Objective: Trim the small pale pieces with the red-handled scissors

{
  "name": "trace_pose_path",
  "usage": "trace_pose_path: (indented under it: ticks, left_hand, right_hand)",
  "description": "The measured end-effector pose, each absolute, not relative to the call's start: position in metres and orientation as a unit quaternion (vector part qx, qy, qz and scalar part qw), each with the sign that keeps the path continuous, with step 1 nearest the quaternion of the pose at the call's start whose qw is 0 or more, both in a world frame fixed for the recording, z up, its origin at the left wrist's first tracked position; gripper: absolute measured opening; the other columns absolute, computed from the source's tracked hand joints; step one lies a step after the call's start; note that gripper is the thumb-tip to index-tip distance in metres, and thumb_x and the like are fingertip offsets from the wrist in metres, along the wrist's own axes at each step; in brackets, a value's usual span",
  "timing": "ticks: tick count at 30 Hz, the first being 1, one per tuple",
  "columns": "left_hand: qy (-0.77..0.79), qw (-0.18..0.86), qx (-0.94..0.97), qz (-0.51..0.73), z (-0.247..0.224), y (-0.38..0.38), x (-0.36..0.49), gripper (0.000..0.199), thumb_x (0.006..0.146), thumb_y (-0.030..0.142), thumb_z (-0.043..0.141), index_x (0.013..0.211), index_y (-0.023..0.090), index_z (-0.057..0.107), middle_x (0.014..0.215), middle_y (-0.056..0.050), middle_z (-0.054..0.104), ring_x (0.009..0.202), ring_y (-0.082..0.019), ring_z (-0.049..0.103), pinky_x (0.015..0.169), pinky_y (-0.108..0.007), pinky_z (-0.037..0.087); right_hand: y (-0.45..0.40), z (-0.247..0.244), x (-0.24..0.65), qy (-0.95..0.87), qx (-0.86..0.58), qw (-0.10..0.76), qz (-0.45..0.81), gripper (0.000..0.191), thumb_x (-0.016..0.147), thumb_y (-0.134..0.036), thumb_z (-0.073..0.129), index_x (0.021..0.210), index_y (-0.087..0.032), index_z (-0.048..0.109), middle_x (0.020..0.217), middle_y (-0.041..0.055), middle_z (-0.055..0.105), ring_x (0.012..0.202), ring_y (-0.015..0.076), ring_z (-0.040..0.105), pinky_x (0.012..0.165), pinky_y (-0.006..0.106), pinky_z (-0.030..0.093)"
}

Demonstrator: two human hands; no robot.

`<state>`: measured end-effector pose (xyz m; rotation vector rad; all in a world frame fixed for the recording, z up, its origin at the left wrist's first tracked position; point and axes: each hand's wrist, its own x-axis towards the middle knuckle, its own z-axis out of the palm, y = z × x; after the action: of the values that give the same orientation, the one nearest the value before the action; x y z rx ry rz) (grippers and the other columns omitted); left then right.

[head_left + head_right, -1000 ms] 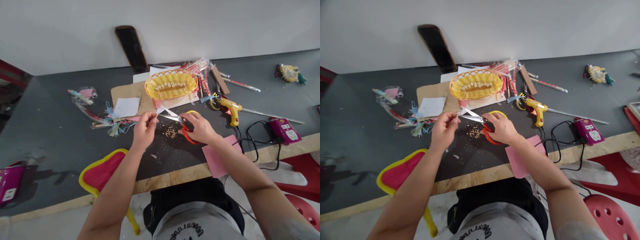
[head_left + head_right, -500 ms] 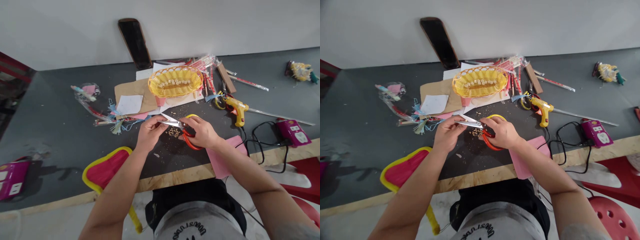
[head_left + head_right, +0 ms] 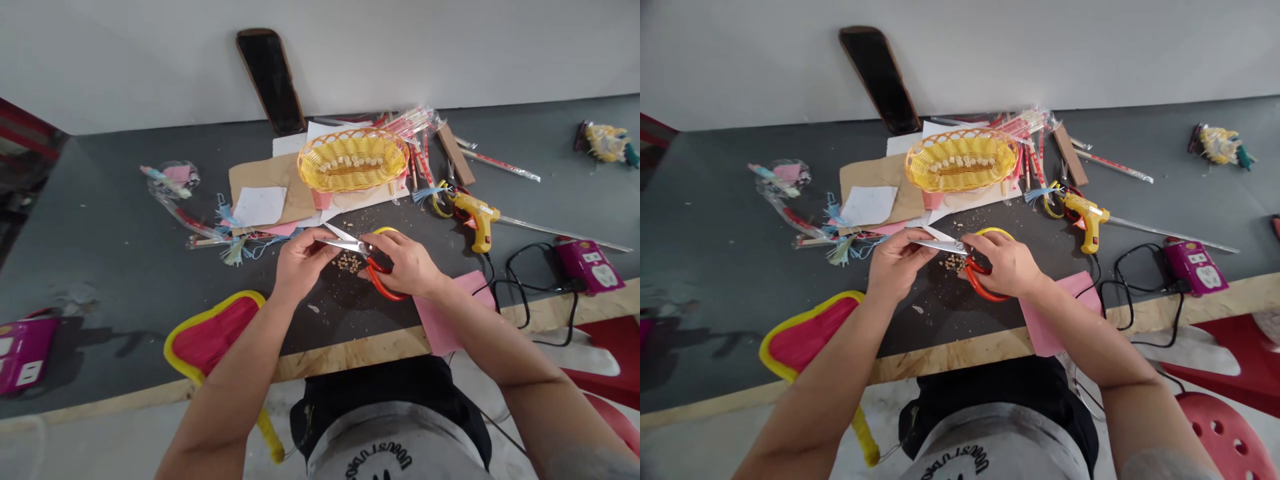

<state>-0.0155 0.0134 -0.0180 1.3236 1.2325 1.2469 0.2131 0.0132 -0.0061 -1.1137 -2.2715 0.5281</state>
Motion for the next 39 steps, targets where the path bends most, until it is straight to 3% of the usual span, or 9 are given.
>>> trace_pose_path:
  ticks: [12,19,22,26,29,39]
  left_hand:
    - [0.478,0.409,0.566,0.534,-0.0162,0.0164,-0.0150,0.009,0.074,0.026,0.083,0.076,0.021,0.076,0.079,-0.001,0.076,0.075,-0.015,0.068,0.070,-0.025,0.054]
    - [0.477,0.443,0.517,0.556,-0.0196,0.0162,-0.0160,0.016,0.069,0.029,0.089,0.074,0.021,0.077,0.075,0.000,0.074,0.070,-0.012,0.065,0.067,-0.022,0.051]
    - [0.477,0.465,0.493,0.560,-0.0185,0.0162,-0.0157,0.020,0.072,0.036,0.087,0.081,0.020,0.079,0.080,-0.003,0.075,0.073,-0.013,0.065,0.068,-0.023,0.051]
    - [0.481,0.481,0.467,0.565,-0.0183,0.0173,-0.0154,0.026,0.068,0.040,0.089,0.082,0.020,0.079,0.076,-0.003,0.074,0.069,-0.013,0.064,0.065,-0.023,0.050]
    - [0.491,0.488,0.454,0.561,-0.0201,0.0176,-0.0146,0.029,0.062,0.037,0.092,0.082,0.020,0.080,0.080,-0.003,0.074,0.072,-0.015,0.066,0.067,-0.025,0.051]
    - [0.471,0.546,0.442,0.533,-0.0192,0.0136,-0.0108,0.029,0.064,0.043,0.092,0.079,0.021,0.078,0.069,0.000,0.069,0.060,-0.008,0.057,0.057,-0.019,0.045]
  right_hand:
    - [0.0123,-0.0051,0.2131,-0.855,-0.400,0.266,0.192,0.050,0.089,-0.048,0.070,0.127,-0.017,0.065,0.104,0.0097,0.074,0.090,0.0203,0.069,0.079,0.030,0.055]
    - [0.0122,-0.0064,0.2149,-0.839,-0.409,0.299,0.198,0.044,0.094,-0.050,0.065,0.124,-0.019,0.067,0.084,0.0028,0.072,0.067,0.0124,0.063,0.064,0.024,0.049]
    - [0.0141,-0.0057,0.2154,-0.818,-0.417,0.336,0.209,0.052,0.091,-0.054,0.066,0.127,-0.016,0.065,0.091,0.0058,0.071,0.075,0.0151,0.065,0.071,0.027,0.053]
    - [0.0143,-0.0059,0.2140,-0.837,-0.417,0.315,0.163,0.053,0.089,-0.055,0.067,0.126,-0.017,0.065,0.104,0.0109,0.071,0.095,0.0238,0.067,0.084,0.038,0.057]
    - [0.0126,-0.0066,0.2120,-0.849,-0.411,0.295,0.148,0.055,0.088,-0.055,0.069,0.127,-0.017,0.064,0.105,0.0114,0.071,0.098,0.0258,0.067,0.086,0.040,0.058]
    - [0.0096,-0.0060,0.2090,-0.854,-0.413,0.273,0.158,0.055,0.088,-0.054,0.068,0.128,-0.017,0.062,0.107,0.0121,0.070,0.100,0.0264,0.068,0.088,0.041,0.058]
